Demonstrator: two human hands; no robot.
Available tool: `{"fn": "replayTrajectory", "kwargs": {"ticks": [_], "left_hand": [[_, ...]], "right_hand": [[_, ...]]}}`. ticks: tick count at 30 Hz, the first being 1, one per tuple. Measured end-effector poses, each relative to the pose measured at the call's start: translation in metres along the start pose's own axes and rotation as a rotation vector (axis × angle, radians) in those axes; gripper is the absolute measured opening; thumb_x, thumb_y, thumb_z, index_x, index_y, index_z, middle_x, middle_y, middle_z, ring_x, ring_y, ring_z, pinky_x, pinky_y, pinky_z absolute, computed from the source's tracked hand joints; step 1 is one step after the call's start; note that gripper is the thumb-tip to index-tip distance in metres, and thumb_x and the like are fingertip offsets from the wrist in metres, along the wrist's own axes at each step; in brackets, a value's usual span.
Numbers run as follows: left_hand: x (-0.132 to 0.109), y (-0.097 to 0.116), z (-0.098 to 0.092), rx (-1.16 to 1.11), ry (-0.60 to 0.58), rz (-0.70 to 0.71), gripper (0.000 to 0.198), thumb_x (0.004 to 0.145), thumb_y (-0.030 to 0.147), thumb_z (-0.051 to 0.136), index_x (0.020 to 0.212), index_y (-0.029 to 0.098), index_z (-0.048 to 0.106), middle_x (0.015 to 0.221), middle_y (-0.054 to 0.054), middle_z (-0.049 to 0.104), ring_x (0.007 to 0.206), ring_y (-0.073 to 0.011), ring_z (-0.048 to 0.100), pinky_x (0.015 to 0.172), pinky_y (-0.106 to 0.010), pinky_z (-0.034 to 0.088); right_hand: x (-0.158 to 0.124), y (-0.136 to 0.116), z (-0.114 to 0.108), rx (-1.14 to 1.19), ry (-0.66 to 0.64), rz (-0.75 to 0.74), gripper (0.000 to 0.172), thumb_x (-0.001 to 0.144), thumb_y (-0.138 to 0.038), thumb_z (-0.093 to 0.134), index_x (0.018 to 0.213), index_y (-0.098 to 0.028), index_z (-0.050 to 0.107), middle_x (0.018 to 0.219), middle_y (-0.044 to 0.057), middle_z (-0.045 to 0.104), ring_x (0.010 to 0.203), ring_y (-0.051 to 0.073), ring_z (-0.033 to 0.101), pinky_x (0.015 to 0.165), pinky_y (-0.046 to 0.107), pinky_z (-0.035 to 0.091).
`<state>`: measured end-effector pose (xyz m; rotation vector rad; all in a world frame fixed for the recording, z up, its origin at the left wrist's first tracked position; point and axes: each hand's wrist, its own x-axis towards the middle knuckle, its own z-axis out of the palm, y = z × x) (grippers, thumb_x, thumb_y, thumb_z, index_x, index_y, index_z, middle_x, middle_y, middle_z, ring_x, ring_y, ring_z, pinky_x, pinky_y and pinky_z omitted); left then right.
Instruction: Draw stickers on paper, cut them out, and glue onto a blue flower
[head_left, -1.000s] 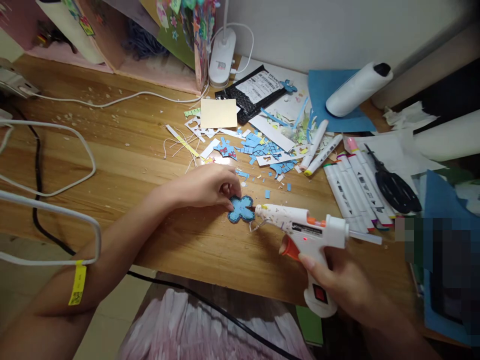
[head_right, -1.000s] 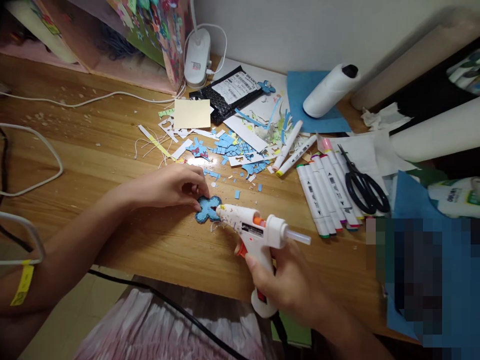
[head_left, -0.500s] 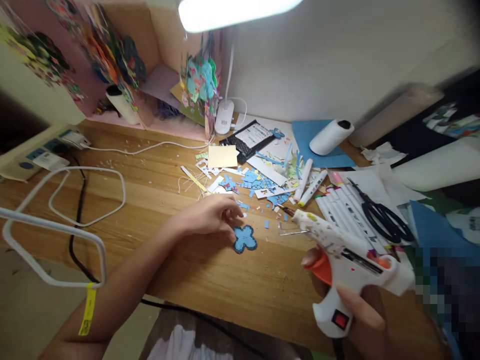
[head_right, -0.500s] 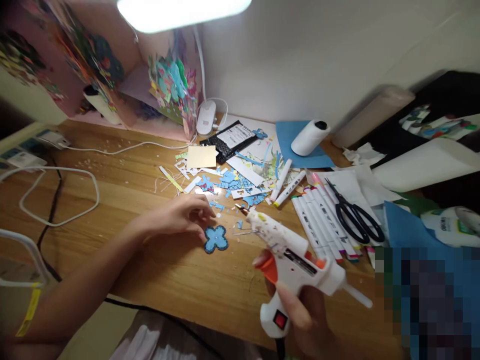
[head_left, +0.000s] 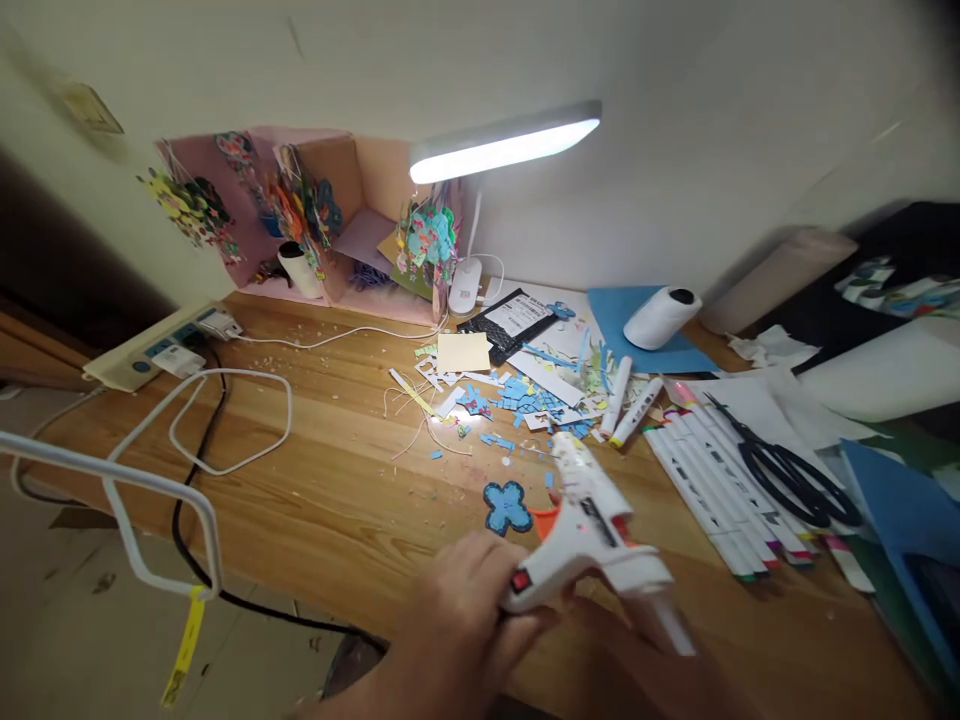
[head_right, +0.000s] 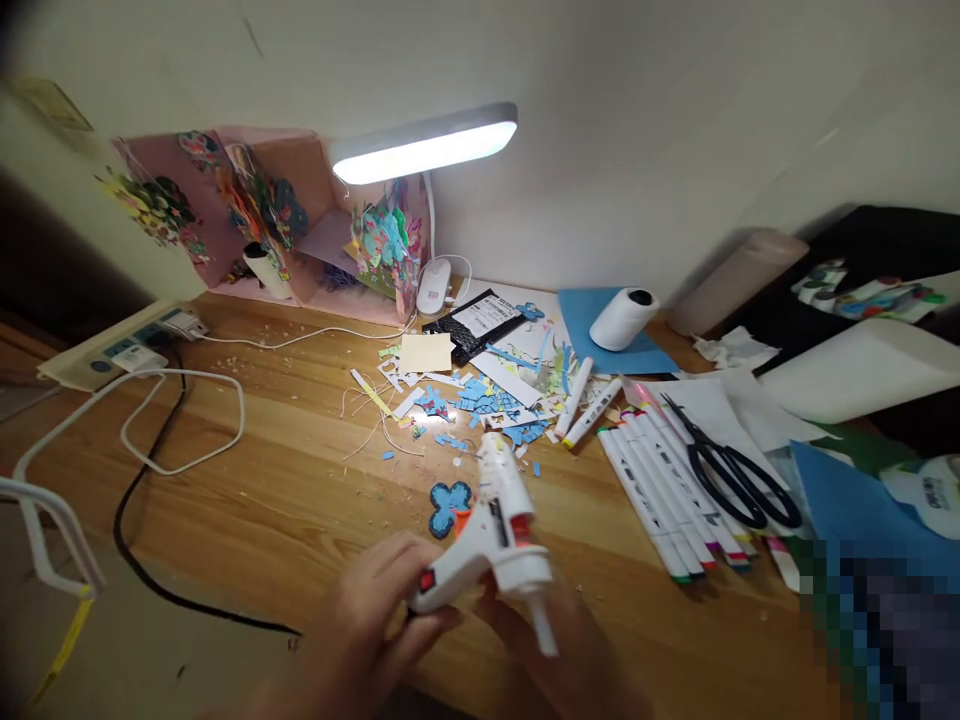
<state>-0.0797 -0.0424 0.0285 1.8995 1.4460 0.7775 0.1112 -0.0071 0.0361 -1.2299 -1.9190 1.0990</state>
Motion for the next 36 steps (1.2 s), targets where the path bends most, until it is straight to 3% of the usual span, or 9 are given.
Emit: {"fn": "replayTrajectory", "kwargs": {"ticks": [3,7,11,16,19,22,26,29,36], "left_hand": [[-0.009,-0.024,-0.032,0.016,0.175,-0.18,0.026,0.075,0.049,0.045,0.094,0.033,0.053,0.088,-0.008,0.062,0.08,-0.0268,0.059,0.064,-0.038,0.048],[-0.009,-0.057,-0.08,0.387,0.288,-0.402,0.027,0.087,0.043,0.036,0.1,0.024,0.051,0.099,-0.009,0.06,0.091,-0.0262,0.058,0.075,-0.037,0.046],[-0.001,-0.089,-0.114,0.71,0.323,-0.453,0.033,0.09,0.041,0.032,0.101,0.018,0.053,0.099,-0.011,0.058,0.093,-0.0282,0.056,0.079,-0.038,0.044],[0.003,-0.114,-0.139,0.898,0.465,-0.465,0.037,0.087,0.041,0.036,0.101,0.015,0.059,0.106,-0.015,0.053,0.099,-0.0309,0.051,0.081,-0.04,0.044],[0.003,-0.111,-0.137,0.892,0.556,-0.44,0.035,0.085,0.039,0.043,0.104,0.015,0.058,0.109,-0.014,0.051,0.1,-0.0318,0.05,0.082,-0.043,0.044],[0.012,-0.089,-0.115,0.865,0.623,-0.397,0.039,0.087,0.038,0.042,0.116,0.013,0.05,0.114,-0.016,0.045,0.103,-0.0323,0.046,0.084,-0.045,0.041],[0.049,-0.059,-0.076,0.733,0.361,-0.179,0.018,0.088,0.031,0.045,0.099,0.023,0.057,0.094,-0.005,0.056,0.091,-0.02,0.052,0.082,-0.031,0.043],[0.079,-0.056,-0.057,0.662,0.296,-0.149,0.014,0.085,0.028,0.052,0.093,0.018,0.058,0.092,-0.007,0.057,0.089,-0.0224,0.051,0.077,-0.034,0.043],[0.095,-0.075,-0.055,0.461,0.269,-0.146,0.008,0.081,0.023,0.057,0.077,0.016,0.055,0.084,-0.006,0.057,0.081,-0.0209,0.052,0.071,-0.032,0.042]], "right_hand": [[0.008,-0.004,-0.002,0.023,-0.123,0.015,0.041,0.087,-0.03,0.046,0.127,-0.024,0.048,0.094,0.007,0.065,0.084,0.019,0.063,0.075,0.03,0.053],[0.014,-0.011,-0.008,0.028,-0.191,-0.069,0.038,0.089,-0.021,0.043,0.124,-0.031,0.05,0.08,0.002,0.062,0.075,0.015,0.062,0.071,0.026,0.051],[0.011,-0.017,-0.01,0.099,-0.233,-0.403,0.044,0.081,-0.007,0.044,0.114,-0.031,0.058,0.065,0.0,0.06,0.059,0.012,0.06,0.056,0.021,0.048],[0.012,-0.008,-0.012,0.067,-0.16,-0.452,0.045,0.079,-0.004,0.044,0.115,-0.028,0.057,0.061,-0.002,0.058,0.055,0.011,0.058,0.055,0.02,0.046],[0.012,-0.002,-0.013,0.069,-0.157,-0.438,0.044,0.082,-0.006,0.042,0.118,-0.028,0.055,0.062,-0.002,0.058,0.056,0.011,0.057,0.056,0.02,0.044],[0.01,-0.001,-0.011,0.084,-0.155,-0.429,0.042,0.083,-0.007,0.042,0.117,-0.028,0.055,0.062,-0.002,0.057,0.056,0.01,0.057,0.056,0.02,0.043],[0.007,-0.002,-0.007,0.098,-0.163,-0.413,0.038,0.084,-0.009,0.043,0.113,-0.028,0.057,0.059,-0.003,0.056,0.054,0.01,0.056,0.056,0.02,0.043],[0.006,-0.001,-0.008,0.085,-0.137,-0.39,0.039,0.083,-0.008,0.044,0.113,-0.029,0.057,0.058,-0.004,0.056,0.053,0.01,0.055,0.056,0.02,0.042],[0.005,-0.005,-0.014,0.119,-0.112,-0.427,0.038,0.082,-0.008,0.043,0.112,-0.027,0.058,0.057,-0.004,0.055,0.05,0.009,0.054,0.053,0.019,0.041]]}}
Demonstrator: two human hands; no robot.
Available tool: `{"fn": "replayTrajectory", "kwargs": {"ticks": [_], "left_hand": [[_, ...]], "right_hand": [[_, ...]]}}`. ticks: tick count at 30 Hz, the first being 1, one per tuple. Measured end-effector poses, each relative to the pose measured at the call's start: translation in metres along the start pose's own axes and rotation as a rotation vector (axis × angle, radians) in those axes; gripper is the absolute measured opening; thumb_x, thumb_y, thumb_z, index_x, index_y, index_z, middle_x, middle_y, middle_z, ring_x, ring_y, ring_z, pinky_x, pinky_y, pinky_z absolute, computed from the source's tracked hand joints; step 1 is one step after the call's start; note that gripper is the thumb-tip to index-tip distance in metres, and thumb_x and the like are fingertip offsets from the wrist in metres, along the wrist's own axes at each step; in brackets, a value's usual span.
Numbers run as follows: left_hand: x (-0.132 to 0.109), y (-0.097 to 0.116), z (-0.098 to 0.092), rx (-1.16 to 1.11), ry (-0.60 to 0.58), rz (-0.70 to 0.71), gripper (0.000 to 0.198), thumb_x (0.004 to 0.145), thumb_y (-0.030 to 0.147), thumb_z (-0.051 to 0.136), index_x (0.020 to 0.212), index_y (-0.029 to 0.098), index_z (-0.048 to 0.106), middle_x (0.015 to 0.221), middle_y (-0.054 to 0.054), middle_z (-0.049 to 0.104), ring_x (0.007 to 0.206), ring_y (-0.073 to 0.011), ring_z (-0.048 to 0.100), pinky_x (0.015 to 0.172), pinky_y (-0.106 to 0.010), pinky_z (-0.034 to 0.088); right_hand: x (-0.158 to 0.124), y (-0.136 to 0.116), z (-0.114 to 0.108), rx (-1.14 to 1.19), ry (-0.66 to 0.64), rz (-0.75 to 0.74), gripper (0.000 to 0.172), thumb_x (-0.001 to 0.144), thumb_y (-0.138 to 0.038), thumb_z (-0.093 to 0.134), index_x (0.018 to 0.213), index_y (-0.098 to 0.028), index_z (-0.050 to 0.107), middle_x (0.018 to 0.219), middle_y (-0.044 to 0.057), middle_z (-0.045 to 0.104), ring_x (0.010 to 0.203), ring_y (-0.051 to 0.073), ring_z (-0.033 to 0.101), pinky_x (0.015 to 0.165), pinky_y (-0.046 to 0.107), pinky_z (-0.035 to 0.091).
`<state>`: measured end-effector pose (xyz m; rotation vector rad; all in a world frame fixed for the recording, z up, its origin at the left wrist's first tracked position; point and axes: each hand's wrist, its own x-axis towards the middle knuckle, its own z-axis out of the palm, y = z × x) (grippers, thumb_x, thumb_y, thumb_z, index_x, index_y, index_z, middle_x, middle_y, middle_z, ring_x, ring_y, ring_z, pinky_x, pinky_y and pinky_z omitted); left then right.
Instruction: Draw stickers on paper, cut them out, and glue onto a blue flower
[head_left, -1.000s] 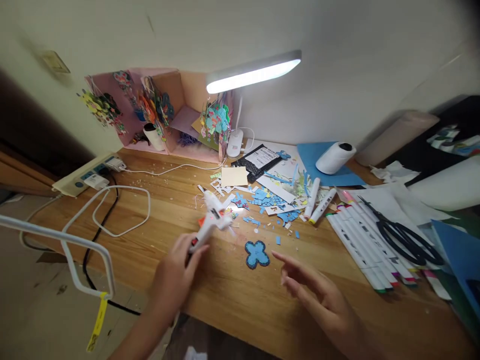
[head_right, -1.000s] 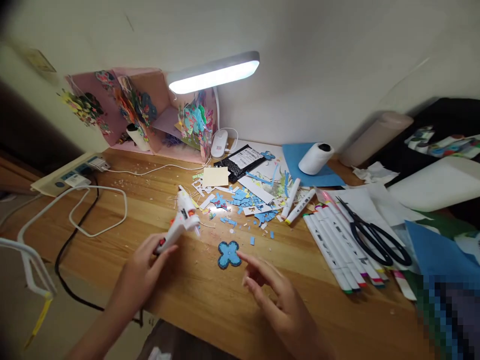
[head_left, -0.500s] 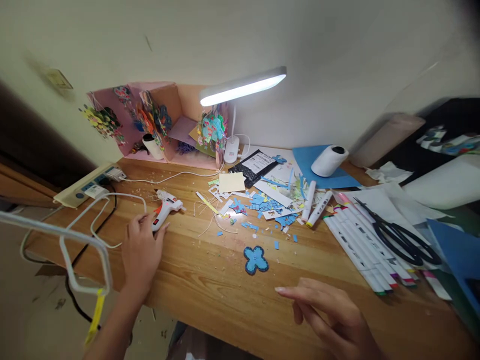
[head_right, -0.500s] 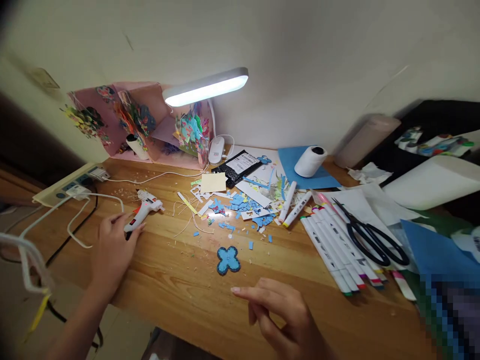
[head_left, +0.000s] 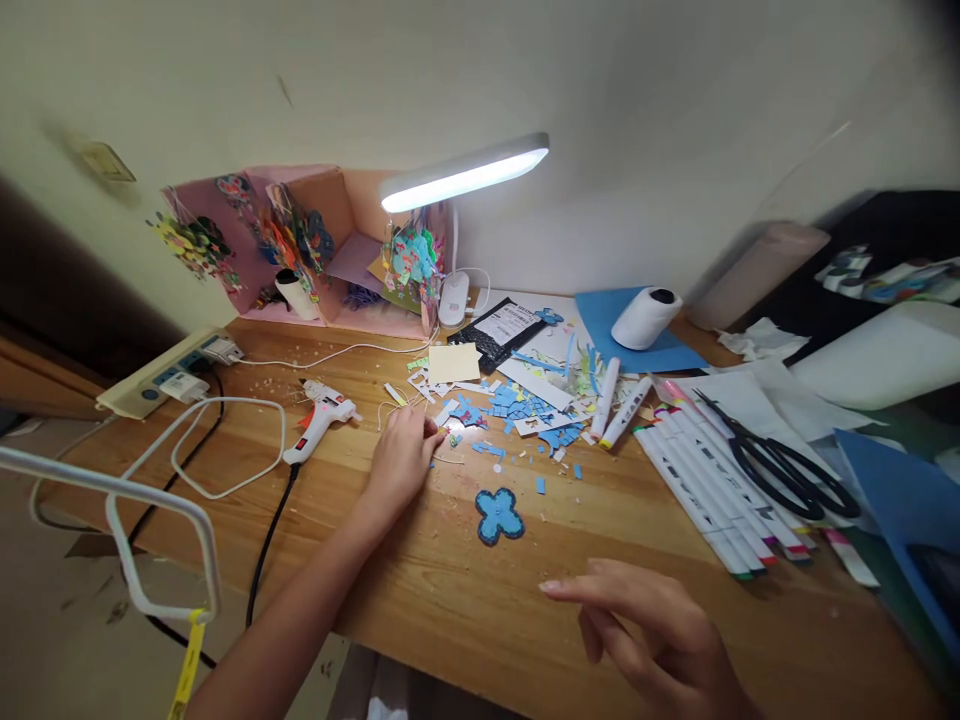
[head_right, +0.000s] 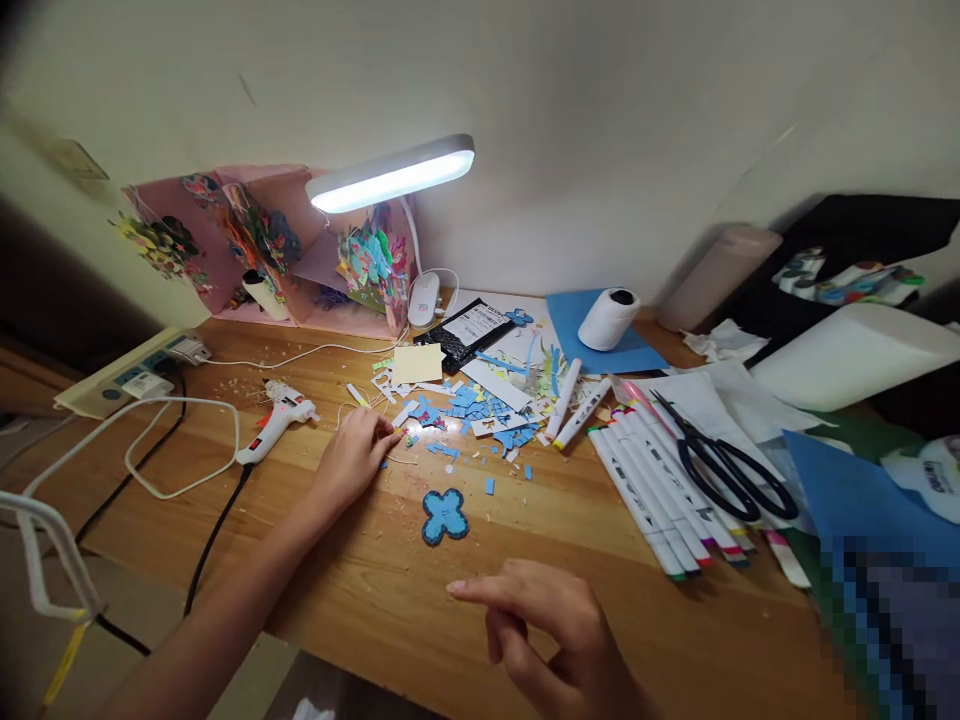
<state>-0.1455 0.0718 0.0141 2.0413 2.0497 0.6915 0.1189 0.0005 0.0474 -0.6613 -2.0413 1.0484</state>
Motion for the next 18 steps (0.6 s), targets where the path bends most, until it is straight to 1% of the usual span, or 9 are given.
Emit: {"fn": "replayTrajectory", "kwargs": {"ticks": [3,5,7,8,10,11,12,15,18], "left_hand": [[-0.001,-0.008,-0.001,-0.113,-0.004,-0.018,0.011,0.081,0.025,0.057,0.075,0.017,0.054,0.081,-0.005,0.058,0.078,-0.0191,0.054,0.068,-0.03,0.042],[-0.002,-0.011,-0.002,-0.199,-0.012,-0.03,0.012,0.083,0.027,0.054,0.077,0.017,0.054,0.077,-0.003,0.06,0.071,-0.0169,0.055,0.063,-0.028,0.042],[-0.004,-0.009,-0.005,-0.289,-0.027,-0.025,0.015,0.085,0.03,0.05,0.081,0.016,0.054,0.076,-0.003,0.061,0.066,-0.0149,0.055,0.06,-0.026,0.042],[-0.005,-0.007,-0.007,-0.333,-0.044,-0.009,0.017,0.086,0.032,0.049,0.083,0.016,0.055,0.077,-0.003,0.061,0.066,-0.0143,0.055,0.059,-0.025,0.043],[-0.009,0.003,-0.01,-0.418,-0.105,0.054,0.018,0.085,0.034,0.051,0.084,0.017,0.057,0.08,-0.003,0.063,0.07,-0.0138,0.056,0.062,-0.024,0.044],[-0.012,0.009,-0.012,-0.456,-0.15,0.095,0.018,0.084,0.034,0.053,0.084,0.017,0.058,0.082,-0.003,0.063,0.072,-0.0137,0.057,0.064,-0.024,0.045],[-0.015,0.015,-0.013,-0.492,-0.199,0.141,0.016,0.083,0.033,0.054,0.083,0.018,0.06,0.082,-0.002,0.064,0.073,-0.0134,0.057,0.067,-0.024,0.045],[-0.023,0.029,-0.013,-0.612,-0.333,0.248,0.012,0.083,0.028,0.055,0.084,0.018,0.061,0.08,-0.001,0.063,0.073,-0.0122,0.056,0.068,-0.023,0.046],[-0.029,0.034,-0.01,-0.703,-0.407,0.275,0.01,0.083,0.026,0.054,0.086,0.018,0.06,0.08,-0.001,0.061,0.072,-0.0113,0.055,0.063,-0.021,0.045]], "right_hand": [[0.0,-0.002,0.0,0.0,-0.002,0.005,0.036,0.082,-0.008,0.043,0.109,-0.027,0.059,0.056,-0.004,0.054,0.05,0.008,0.054,0.053,0.019,0.041],[0.0,-0.001,0.001,-0.007,0.0,0.017,0.036,0.083,-0.008,0.043,0.107,-0.027,0.06,0.056,-0.004,0.054,0.05,0.008,0.054,0.053,0.019,0.041],[0.002,0.001,0.002,-0.016,0.012,0.044,0.034,0.083,-0.008,0.042,0.105,-0.026,0.061,0.056,-0.004,0.054,0.05,0.009,0.053,0.053,0.02,0.042],[0.004,0.003,0.003,-0.03,0.028,0.084,0.032,0.084,-0.009,0.043,0.104,-0.026,0.061,0.058,-0.004,0.055,0.052,0.009,0.054,0.054,0.02,0.043],[0.009,0.007,0.005,-0.072,0.054,0.207,0.027,0.085,-0.013,0.046,0.102,-0.026,0.061,0.067,-0.002,0.059,0.059,0.01,0.056,0.059,0.022,0.046],[0.012,0.01,0.006,-0.095,0.061,0.287,0.024,0.085,-0.015,0.048,0.104,-0.025,0.06,0.076,0.0,0.061,0.066,0.012,0.058,0.063,0.023,0.047],[0.016,0.014,0.007,-0.1,0.042,0.345,0.023,0.086,-0.018,0.049,0.105,-0.024,0.059,0.083,0.002,0.061,0.071,0.013,0.058,0.065,0.024,0.048],[0.028,0.024,0.009,-0.086,0.046,0.409,0.018,0.085,-0.026,0.053,0.102,-0.022,0.059,0.092,0.004,0.059,0.078,0.015,0.058,0.067,0.025,0.05],[0.041,0.031,0.013,-0.075,0.044,0.414,0.016,0.084,-0.029,0.056,0.095,-0.02,0.061,0.087,0.004,0.06,0.075,0.014,0.058,0.062,0.024,0.049]]}}
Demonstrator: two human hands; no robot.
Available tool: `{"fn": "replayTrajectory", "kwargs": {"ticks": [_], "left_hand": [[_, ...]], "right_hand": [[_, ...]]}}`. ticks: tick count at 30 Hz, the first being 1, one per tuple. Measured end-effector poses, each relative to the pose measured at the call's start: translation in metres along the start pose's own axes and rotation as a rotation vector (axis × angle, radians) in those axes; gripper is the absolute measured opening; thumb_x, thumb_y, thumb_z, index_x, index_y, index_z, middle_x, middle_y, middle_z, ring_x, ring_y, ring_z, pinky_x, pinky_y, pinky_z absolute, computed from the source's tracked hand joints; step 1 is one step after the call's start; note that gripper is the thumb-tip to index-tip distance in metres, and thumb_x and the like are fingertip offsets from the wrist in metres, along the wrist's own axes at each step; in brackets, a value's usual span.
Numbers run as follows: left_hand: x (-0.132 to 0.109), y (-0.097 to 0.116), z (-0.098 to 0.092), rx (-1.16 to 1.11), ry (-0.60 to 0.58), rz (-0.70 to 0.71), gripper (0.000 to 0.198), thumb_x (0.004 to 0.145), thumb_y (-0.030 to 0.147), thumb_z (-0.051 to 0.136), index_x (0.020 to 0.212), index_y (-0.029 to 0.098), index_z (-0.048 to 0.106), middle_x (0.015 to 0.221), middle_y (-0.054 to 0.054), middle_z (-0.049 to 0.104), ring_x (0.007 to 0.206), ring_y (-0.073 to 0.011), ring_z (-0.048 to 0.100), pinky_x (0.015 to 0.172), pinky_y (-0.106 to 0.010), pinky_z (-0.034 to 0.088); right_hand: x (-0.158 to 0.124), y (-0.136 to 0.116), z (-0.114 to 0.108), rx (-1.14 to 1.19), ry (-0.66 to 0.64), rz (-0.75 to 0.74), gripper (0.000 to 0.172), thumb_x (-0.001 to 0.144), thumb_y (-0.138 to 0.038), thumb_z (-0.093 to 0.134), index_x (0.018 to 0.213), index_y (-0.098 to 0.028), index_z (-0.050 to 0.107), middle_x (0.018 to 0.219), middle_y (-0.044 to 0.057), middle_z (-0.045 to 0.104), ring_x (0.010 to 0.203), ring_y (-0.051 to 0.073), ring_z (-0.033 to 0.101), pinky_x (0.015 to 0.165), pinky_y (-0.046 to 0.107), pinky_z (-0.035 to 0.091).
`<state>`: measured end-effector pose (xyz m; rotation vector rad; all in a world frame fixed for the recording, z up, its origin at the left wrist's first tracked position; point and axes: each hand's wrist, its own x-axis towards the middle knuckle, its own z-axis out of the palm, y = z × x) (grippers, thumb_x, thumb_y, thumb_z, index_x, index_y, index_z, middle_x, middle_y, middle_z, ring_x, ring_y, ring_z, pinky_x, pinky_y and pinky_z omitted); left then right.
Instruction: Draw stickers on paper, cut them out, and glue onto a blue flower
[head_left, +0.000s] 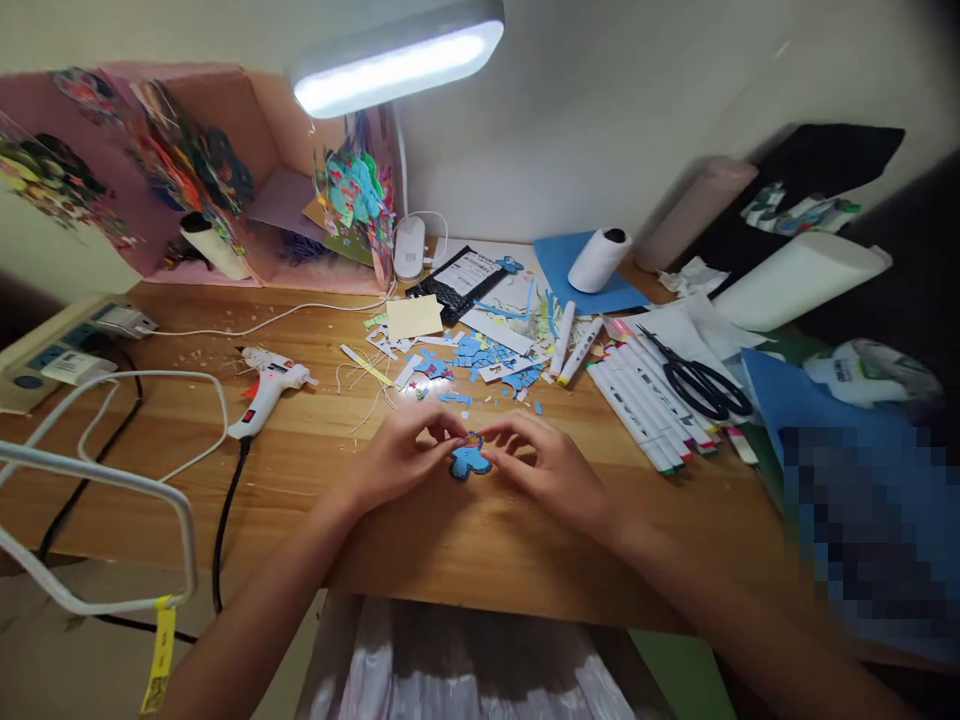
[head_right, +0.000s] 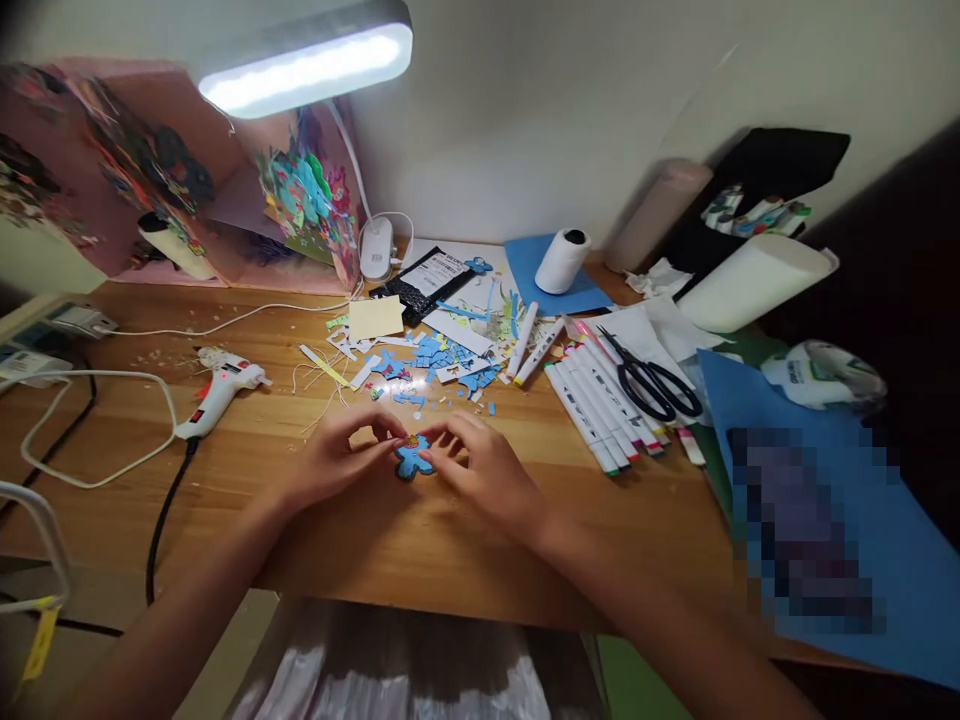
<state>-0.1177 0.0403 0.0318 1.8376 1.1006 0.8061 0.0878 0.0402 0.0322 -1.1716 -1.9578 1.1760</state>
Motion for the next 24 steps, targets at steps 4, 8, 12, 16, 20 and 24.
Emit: {"fn": "replayTrajectory", "kwargs": {"ticks": [4,8,12,16,20,24], "left_hand": [[-0.001,-0.004,0.002,-0.011,-0.03,-0.031,0.011,0.083,0.026,0.053,0.084,0.017,0.06,0.079,-0.001,0.059,0.071,-0.0109,0.053,0.059,-0.02,0.042],[-0.001,-0.006,0.001,0.072,-0.063,-0.058,0.014,0.084,0.028,0.051,0.084,0.017,0.06,0.075,0.0,0.058,0.065,-0.0103,0.051,0.056,-0.021,0.039],[-0.001,-0.008,-0.001,0.235,-0.044,-0.06,0.025,0.075,0.041,0.062,0.083,0.018,0.056,0.075,0.001,0.055,0.063,-0.0111,0.049,0.055,-0.022,0.037],[-0.002,-0.01,-0.001,0.374,-0.064,-0.028,0.044,0.061,0.052,0.071,0.084,0.018,0.054,0.085,-0.003,0.054,0.072,-0.0158,0.051,0.059,-0.025,0.039],[-0.001,-0.011,0.002,0.451,-0.092,-0.029,0.048,0.06,0.055,0.071,0.087,0.018,0.055,0.089,-0.005,0.052,0.078,-0.0188,0.051,0.063,-0.028,0.041],[0.0,-0.012,0.004,0.469,-0.097,-0.024,0.047,0.062,0.054,0.07,0.089,0.019,0.055,0.091,-0.005,0.052,0.08,-0.02,0.051,0.066,-0.029,0.042]], "right_hand": [[0.012,0.002,0.005,-0.049,-0.009,-0.013,0.012,0.083,-0.027,0.056,0.081,-0.018,0.063,0.077,0.002,0.063,0.067,0.013,0.056,0.057,0.023,0.044],[0.017,0.013,0.007,-0.038,-0.029,0.037,0.013,0.08,-0.028,0.059,0.078,-0.016,0.063,0.075,0.003,0.064,0.068,0.014,0.057,0.06,0.025,0.043],[0.019,0.022,0.007,0.024,-0.064,0.103,0.017,0.077,-0.03,0.062,0.077,-0.014,0.063,0.073,0.003,0.063,0.066,0.014,0.056,0.059,0.025,0.043],[0.019,0.021,0.009,0.027,-0.067,0.14,0.018,0.074,-0.031,0.065,0.076,-0.013,0.063,0.07,0.002,0.061,0.06,0.011,0.052,0.054,0.023,0.04],[0.02,0.018,0.01,-0.01,-0.046,0.161,0.016,0.073,-0.028,0.066,0.073,-0.013,0.064,0.068,0.001,0.059,0.057,0.01,0.049,0.052,0.022,0.038],[0.021,0.017,0.011,-0.055,-0.04,0.171,0.014,0.072,-0.027,0.066,0.071,-0.013,0.064,0.068,0.001,0.058,0.058,0.011,0.048,0.053,0.023,0.038]]}}
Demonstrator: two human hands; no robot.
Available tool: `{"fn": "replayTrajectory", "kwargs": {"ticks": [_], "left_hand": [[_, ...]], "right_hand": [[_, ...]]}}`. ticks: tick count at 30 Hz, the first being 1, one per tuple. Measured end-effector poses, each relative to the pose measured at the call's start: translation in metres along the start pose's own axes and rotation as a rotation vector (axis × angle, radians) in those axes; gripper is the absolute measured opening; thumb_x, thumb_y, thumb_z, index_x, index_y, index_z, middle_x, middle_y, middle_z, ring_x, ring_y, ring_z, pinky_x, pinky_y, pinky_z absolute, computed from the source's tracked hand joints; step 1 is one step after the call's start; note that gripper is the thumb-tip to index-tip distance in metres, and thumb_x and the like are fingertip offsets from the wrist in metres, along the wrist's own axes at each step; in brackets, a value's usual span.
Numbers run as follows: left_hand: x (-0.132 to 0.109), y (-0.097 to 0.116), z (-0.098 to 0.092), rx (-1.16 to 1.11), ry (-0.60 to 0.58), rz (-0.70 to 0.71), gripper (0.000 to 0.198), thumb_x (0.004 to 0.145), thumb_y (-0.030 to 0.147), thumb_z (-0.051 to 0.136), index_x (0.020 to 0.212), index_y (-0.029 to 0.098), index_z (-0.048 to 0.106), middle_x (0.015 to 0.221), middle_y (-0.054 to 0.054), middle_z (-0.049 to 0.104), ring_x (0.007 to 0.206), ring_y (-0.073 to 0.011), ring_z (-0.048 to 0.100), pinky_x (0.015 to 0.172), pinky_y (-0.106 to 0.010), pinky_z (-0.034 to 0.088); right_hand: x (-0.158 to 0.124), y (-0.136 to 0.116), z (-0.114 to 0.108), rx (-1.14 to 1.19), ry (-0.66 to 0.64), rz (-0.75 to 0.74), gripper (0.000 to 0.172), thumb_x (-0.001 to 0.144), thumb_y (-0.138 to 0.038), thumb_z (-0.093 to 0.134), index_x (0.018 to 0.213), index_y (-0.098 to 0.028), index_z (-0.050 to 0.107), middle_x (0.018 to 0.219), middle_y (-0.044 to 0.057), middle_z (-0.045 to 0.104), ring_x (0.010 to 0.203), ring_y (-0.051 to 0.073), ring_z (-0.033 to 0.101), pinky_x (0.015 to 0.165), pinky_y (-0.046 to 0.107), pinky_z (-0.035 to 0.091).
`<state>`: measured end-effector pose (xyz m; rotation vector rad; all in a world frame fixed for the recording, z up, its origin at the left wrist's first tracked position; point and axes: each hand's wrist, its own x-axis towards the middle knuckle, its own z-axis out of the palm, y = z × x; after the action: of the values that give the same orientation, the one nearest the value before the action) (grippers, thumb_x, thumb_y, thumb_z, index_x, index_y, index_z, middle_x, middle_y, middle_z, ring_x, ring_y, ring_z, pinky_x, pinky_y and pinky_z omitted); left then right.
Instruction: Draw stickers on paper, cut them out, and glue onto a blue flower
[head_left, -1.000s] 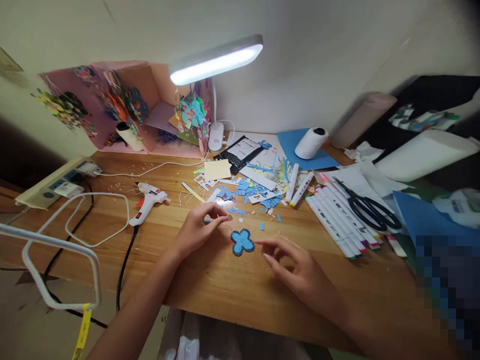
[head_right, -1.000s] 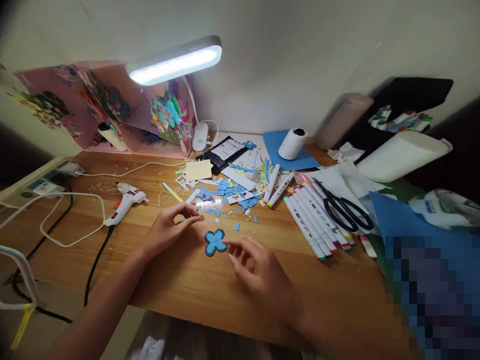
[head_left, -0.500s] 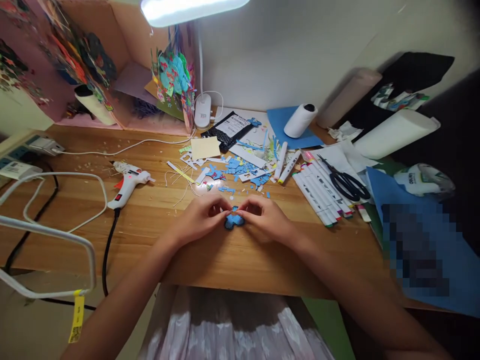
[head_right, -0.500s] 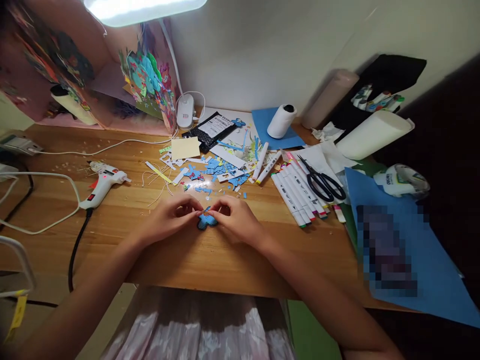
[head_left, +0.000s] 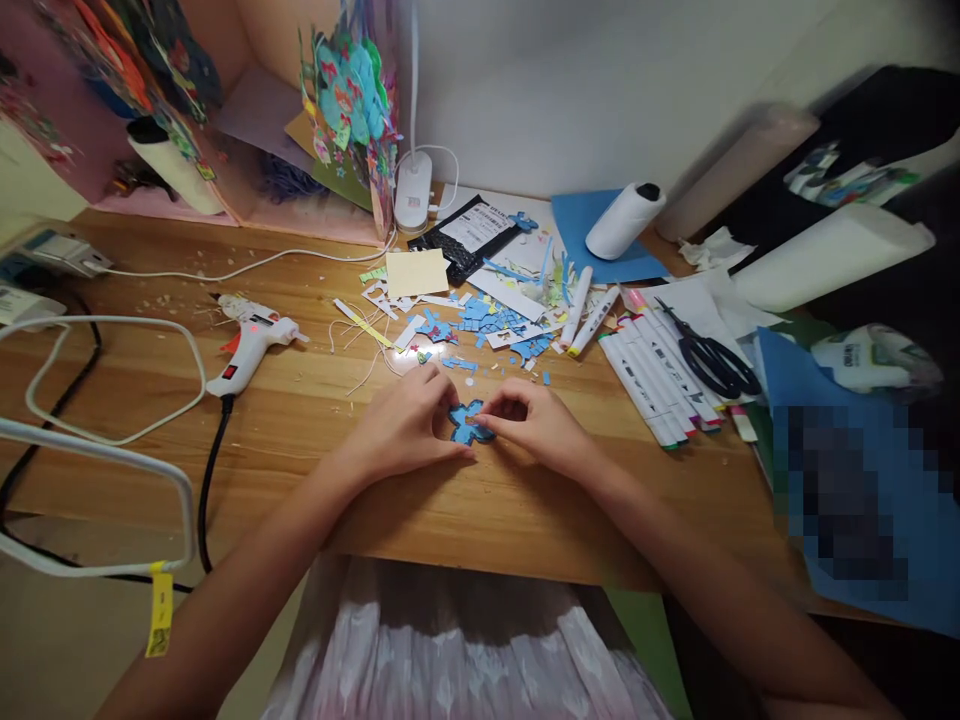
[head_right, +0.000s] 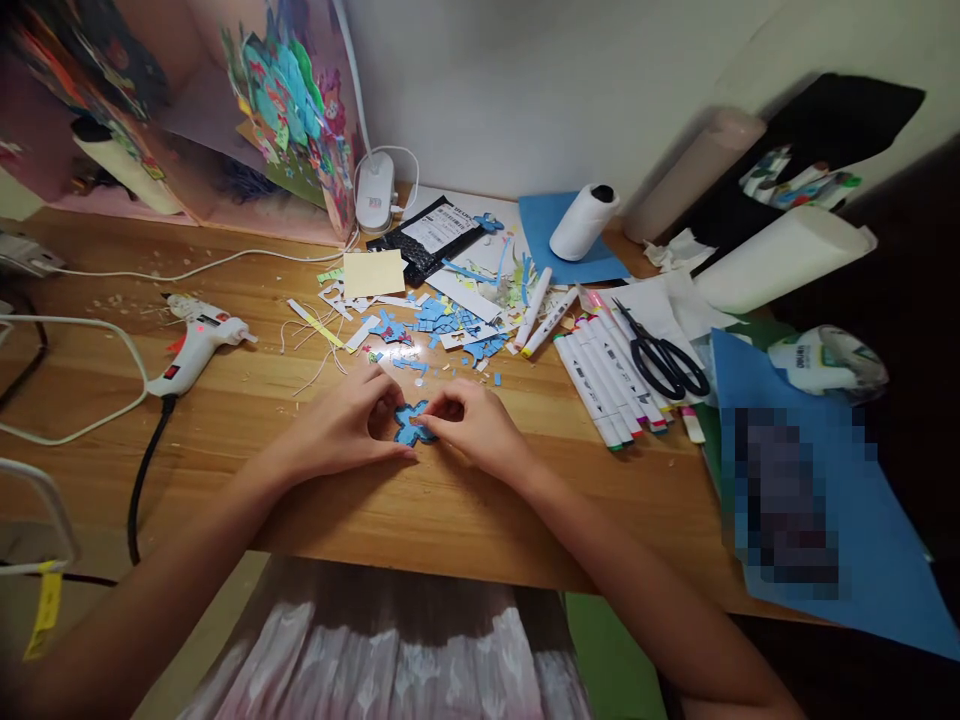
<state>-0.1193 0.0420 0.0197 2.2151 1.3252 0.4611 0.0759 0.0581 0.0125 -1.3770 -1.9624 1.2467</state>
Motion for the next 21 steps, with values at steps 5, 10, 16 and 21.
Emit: {"fn": "replayTrajectory", "kwargs": {"ticks": [5,10,16,21], "left_hand": [[0.0001,-0.0005,-0.0009,-0.011,-0.005,0.002,0.046,0.062,0.052,0.071,0.09,0.019,0.055,0.091,-0.005,0.052,0.081,-0.0201,0.051,0.068,-0.03,0.042],[0.0008,0.0005,-0.0014,0.004,-0.015,-0.009,0.046,0.062,0.052,0.07,0.09,0.019,0.054,0.092,-0.005,0.052,0.082,-0.0206,0.051,0.067,-0.03,0.042],[0.0013,-0.0005,-0.0002,0.021,-0.014,-0.007,0.046,0.063,0.052,0.07,0.089,0.019,0.053,0.091,-0.005,0.052,0.082,-0.0204,0.051,0.067,-0.03,0.041],[0.0009,-0.0015,0.0011,0.009,-0.003,-0.007,0.045,0.062,0.051,0.071,0.089,0.019,0.054,0.091,-0.004,0.053,0.081,-0.0199,0.051,0.065,-0.029,0.04]], "right_hand": [[-0.0013,0.0006,0.0037,-0.099,0.054,-0.024,0.01,0.073,-0.023,0.065,0.068,-0.014,0.062,0.066,0.001,0.056,0.061,0.012,0.048,0.054,0.024,0.036],[-0.0032,-0.0004,0.0069,-0.178,0.096,-0.063,0.014,0.073,-0.022,0.063,0.062,-0.016,0.056,0.065,0.0,0.053,0.064,0.014,0.047,0.057,0.025,0.035],[-0.0036,0.0002,0.0085,-0.209,0.108,-0.085,0.016,0.074,-0.02,0.062,0.061,-0.017,0.053,0.065,0.0,0.053,0.066,0.015,0.047,0.06,0.026,0.034],[-0.0034,0.0023,0.0082,-0.191,0.103,-0.096,0.015,0.074,-0.02,0.062,0.062,-0.017,0.053,0.066,0.0,0.054,0.066,0.014,0.048,0.059,0.026,0.035]]}}
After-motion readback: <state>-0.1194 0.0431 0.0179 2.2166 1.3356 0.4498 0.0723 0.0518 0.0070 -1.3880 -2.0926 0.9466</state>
